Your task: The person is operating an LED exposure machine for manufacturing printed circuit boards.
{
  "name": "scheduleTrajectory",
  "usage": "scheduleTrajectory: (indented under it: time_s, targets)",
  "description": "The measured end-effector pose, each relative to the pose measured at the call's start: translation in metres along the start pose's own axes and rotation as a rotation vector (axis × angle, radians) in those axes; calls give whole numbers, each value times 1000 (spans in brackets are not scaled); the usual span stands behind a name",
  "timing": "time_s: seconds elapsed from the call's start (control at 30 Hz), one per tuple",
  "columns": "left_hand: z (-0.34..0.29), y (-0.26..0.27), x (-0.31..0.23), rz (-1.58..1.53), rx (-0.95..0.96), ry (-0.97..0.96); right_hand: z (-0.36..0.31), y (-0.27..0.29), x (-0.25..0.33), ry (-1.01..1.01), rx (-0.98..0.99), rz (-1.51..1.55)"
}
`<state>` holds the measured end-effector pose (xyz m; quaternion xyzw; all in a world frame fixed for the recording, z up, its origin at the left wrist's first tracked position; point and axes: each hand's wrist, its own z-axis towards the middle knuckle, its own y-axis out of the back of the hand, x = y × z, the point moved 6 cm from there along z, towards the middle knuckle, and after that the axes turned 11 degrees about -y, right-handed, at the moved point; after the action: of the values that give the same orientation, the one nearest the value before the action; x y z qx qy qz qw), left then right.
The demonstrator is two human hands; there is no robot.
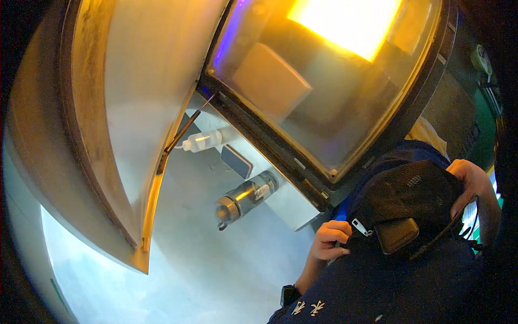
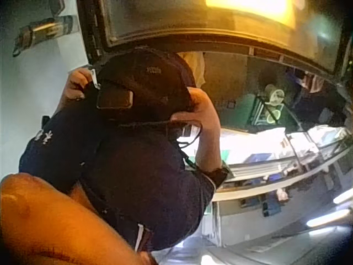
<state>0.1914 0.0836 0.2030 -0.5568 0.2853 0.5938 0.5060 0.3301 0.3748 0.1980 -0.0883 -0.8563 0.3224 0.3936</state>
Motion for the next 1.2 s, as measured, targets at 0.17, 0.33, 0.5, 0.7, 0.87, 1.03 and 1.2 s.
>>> scheduleTrajectory:
  time_s: [0.17, 0.33, 0.5, 0.7, 0.87, 1.03, 1.2]
  targets:
    - [-5, 9, -8, -14, -26, -56, 8, -17, 23, 8, -21, -39]
    - [-6, 20, -16, 46, -13, -89, 25, -23, 36, -110, 31, -95]
    - [-15, 24, -13, -8, -43, -88, 21, -27, 34, 68, -62, -166]
    - [-21, 32, -14, 24, -115, -59, 41, -24, 30, -23, -17, -190]
    - [-23, 33, -8, -11, -118, -43, 33, -32, 37, 38, 16, -117]
    - [-17, 27, -5, 4, -106, 10, 31, -41, 32, 17, 34, -152]
    - [-39, 36, -8, 72, -158, 20, 54, -27, 28, 47, 91, -170]
